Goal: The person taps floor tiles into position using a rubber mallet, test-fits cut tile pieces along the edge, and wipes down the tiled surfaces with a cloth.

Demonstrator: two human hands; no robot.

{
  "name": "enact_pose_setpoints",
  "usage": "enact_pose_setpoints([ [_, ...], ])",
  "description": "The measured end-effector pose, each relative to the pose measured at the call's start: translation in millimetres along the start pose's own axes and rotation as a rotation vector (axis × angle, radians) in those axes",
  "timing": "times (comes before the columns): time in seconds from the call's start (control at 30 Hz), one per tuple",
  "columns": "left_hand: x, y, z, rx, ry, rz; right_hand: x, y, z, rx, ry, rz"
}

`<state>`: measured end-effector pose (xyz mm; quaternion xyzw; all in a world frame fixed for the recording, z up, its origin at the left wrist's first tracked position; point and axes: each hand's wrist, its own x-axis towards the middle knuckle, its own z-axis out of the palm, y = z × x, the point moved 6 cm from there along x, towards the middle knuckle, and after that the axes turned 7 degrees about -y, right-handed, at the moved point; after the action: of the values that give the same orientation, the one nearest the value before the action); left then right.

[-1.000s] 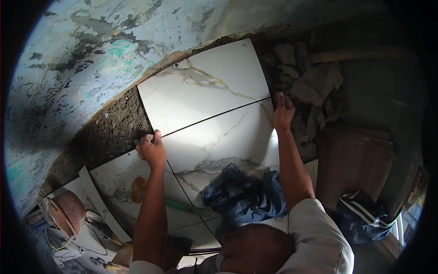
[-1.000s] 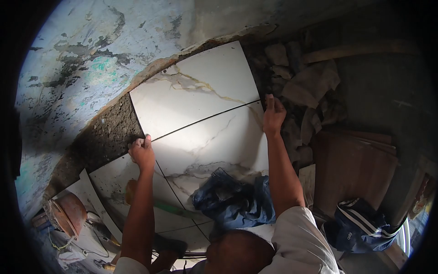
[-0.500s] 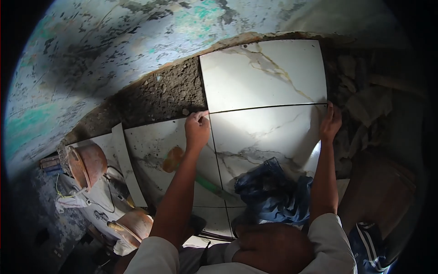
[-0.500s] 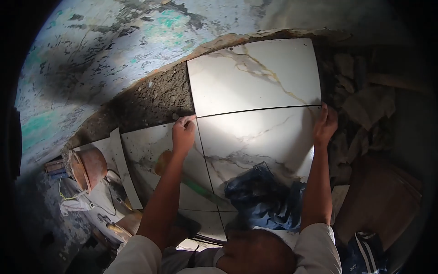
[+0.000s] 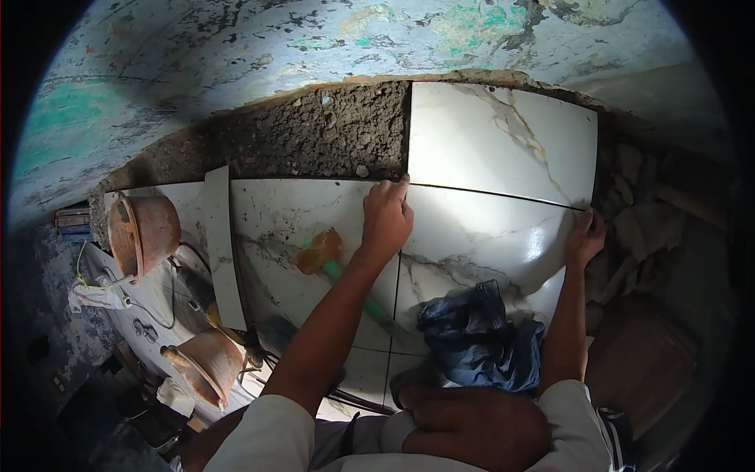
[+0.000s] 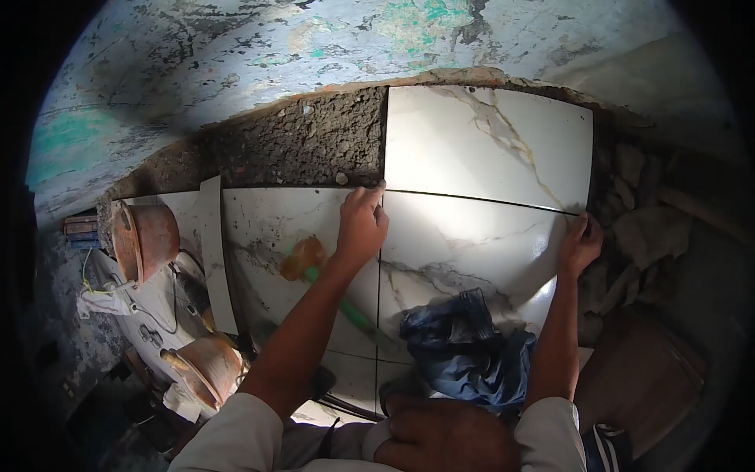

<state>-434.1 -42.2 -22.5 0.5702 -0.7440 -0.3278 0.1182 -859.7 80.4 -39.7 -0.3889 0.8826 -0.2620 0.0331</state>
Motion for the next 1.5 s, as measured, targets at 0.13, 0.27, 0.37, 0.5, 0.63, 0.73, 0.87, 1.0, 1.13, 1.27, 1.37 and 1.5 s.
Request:
enact_pose_setpoints([
  [0.13,0,-4,4,-0.121,-0.008,-0.115,0,-5,0,-0.016,-0.016,-0.023],
  [0.27,0,-9,9,-0.149,0.077,-0.113,-2,-15,0,-0.049,0.019,-0.023],
  [0.37,-3,-2,8,-0.084,0.111,-0.072,-2,-17,0,-0.073,0.031,-0.032],
  [0.5,-11,16,10,0.205,0.055,-0.018,-2,-20,2,-0.157,0.032,-0.041],
  [0.63,-32,38,19,0.323,-0.059,0.131,-2,-25,2,-0.183,0.026,-0.053],
  [0.73,-51,45,27,0.059,-0.126,0.119,-4,-31,-1,-0.183,0.093,-0.086],
  [0.87,-50,53,23,0.180,-0.019,0.214,-9,-24,4,-0.275,0.131,-0.177],
  [1.0,-34,52,23,0.122,-0.118,0.268,-26,-57,4,-0.301,0.173,-0.443],
  [1.13,-47,71,41,0.127,-0.337,0.469,-69,-162,42,-0.005,-0.249,-0.456],
  [1.27,-88,75,30,0.130,-0.261,0.598,-102,-271,96,-0.054,-0.553,-0.814],
  [1.37,-115,56,-9,0.035,-0.298,0.592,-86,-282,129,-0.231,-0.585,-0.898],
  [1.5,-150,4,-86,0.036,-0.301,0.495,-2,-215,127,-0.326,-0.365,-0.662],
])
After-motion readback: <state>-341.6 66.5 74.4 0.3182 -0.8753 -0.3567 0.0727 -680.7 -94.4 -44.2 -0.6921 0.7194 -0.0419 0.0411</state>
